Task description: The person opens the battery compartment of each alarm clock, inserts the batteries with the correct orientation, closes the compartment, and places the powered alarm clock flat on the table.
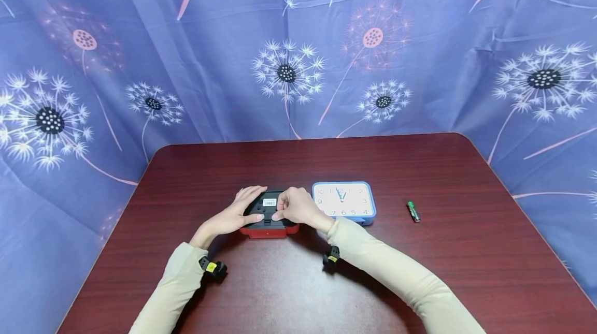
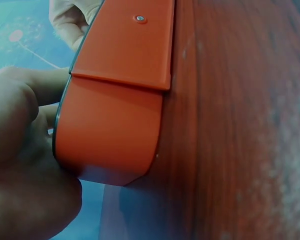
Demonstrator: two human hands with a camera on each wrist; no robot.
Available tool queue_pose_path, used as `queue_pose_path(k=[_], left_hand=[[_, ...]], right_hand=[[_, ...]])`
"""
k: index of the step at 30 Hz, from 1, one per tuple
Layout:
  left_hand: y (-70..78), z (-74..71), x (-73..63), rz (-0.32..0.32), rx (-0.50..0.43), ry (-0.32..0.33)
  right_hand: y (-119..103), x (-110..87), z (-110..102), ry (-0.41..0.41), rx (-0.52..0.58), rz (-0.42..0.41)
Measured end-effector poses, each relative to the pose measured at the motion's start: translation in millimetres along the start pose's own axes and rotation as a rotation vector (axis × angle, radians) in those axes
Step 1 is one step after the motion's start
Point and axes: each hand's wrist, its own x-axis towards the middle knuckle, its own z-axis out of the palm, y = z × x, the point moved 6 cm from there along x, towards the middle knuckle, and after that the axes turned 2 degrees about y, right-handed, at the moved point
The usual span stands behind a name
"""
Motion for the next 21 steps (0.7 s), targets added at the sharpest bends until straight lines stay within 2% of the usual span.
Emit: queue_pose_path(k=[14,21], left_hand=[[3.0,-1.4,1.1,0.000,-0.008,0.045],[3.1,-1.6,1.1,-0.012,-0.024,0.059]], right_hand=[[0,7.0,-2,0.005,-0.084,0.078],[0,11.0,-3,-0.028,-0.139,0.107]])
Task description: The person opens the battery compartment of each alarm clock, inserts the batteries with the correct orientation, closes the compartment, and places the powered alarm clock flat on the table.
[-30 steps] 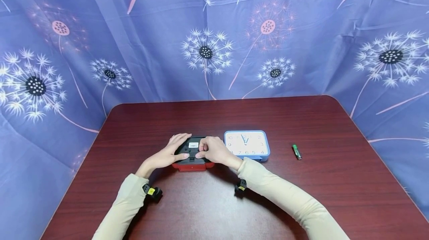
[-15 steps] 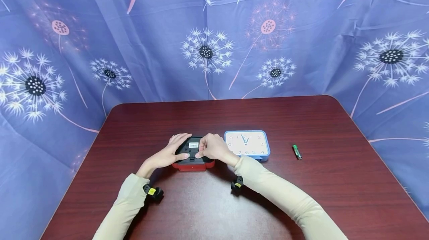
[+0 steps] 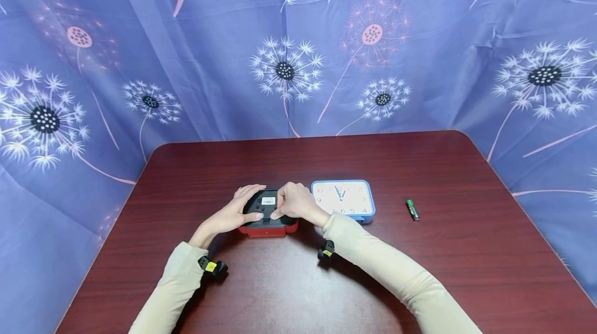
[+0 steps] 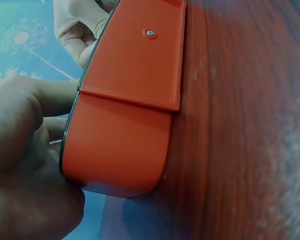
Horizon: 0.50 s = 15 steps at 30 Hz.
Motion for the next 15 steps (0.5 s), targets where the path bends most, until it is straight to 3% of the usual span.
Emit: queue_pose_path(k=[9,15], left_hand=[[-0.2,1.3,-0.9,-0.028,-0.004,0.002],[0.2,0.7,-0.9,-0.043,-0.011,0.006]], right_hand=[[-2.1,8.5,2.0,-0.103,-0.098,0.061],[-4.0,9.9,1.7,-0.120,-0.137,0.087]])
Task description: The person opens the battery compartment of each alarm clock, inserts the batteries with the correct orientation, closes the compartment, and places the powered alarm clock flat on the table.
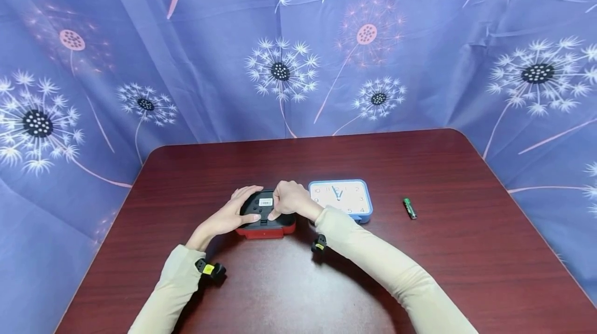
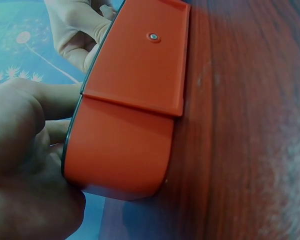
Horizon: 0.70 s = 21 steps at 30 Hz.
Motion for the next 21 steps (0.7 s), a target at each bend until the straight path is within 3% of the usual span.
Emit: queue_pose_path(k=[7,14,21], left_hand=[[-0.6,-3.4,0.5,0.017,0.016,0.022],[0.3,0.1,1.1,0.012,0.006,0.002],[1.9,0.9,-0.4,0.041,0.011,-0.021]], right_hand=[[-4,0.5,-2,-0.001,-0.010,-0.009],[3,0.8,0,0.001,0.011,0.005],[7,-0.1,1,0.023,0.022,-0.059]])
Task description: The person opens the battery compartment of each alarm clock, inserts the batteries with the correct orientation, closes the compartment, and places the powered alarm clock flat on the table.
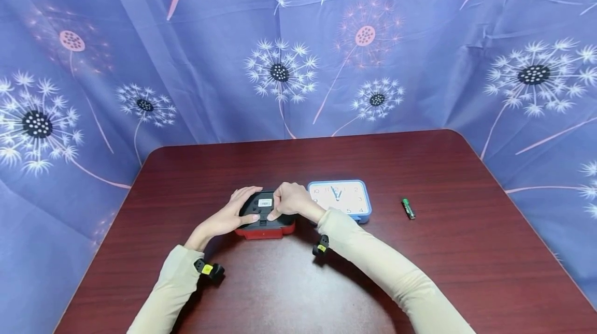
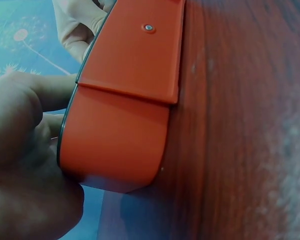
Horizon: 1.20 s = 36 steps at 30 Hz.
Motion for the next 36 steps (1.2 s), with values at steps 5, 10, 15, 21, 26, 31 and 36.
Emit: queue_pose_path(k=[5,10,15,21,26,31,36], left_hand=[[-1.6,-0.1,-0.1,0.012,0.008,-0.011],[-4.7,-0.3,-0.2,0.016,0.021,-0.006],[-6.2,0.7,-0.6,0.022,0.035,-0.003],[-6.0,0.5,1.2,0.051,0.103,0.005],[-0.3,0.6,-0.3,0.093,0.183,-0.006],[6.6,0.4,-2.8,0.112,0.238,-0.011],[9.5,0.7,-3.0,0.110,0.268,-0.008]], right_hand=[[1,-0.6,1,-0.009,0.026,-0.045],[2,-1.6,3,-0.018,0.110,-0.089],[6,-2.4,3,-0.037,0.214,-0.116],[5,-7.4,-2,-0.055,0.291,-0.162],[4,-15.5,-6,-0.028,0.369,-0.256],[11,-24.8,-15,0.115,0.352,-0.337],[19,-32.7,-18,0.161,0.274,-0.333]])
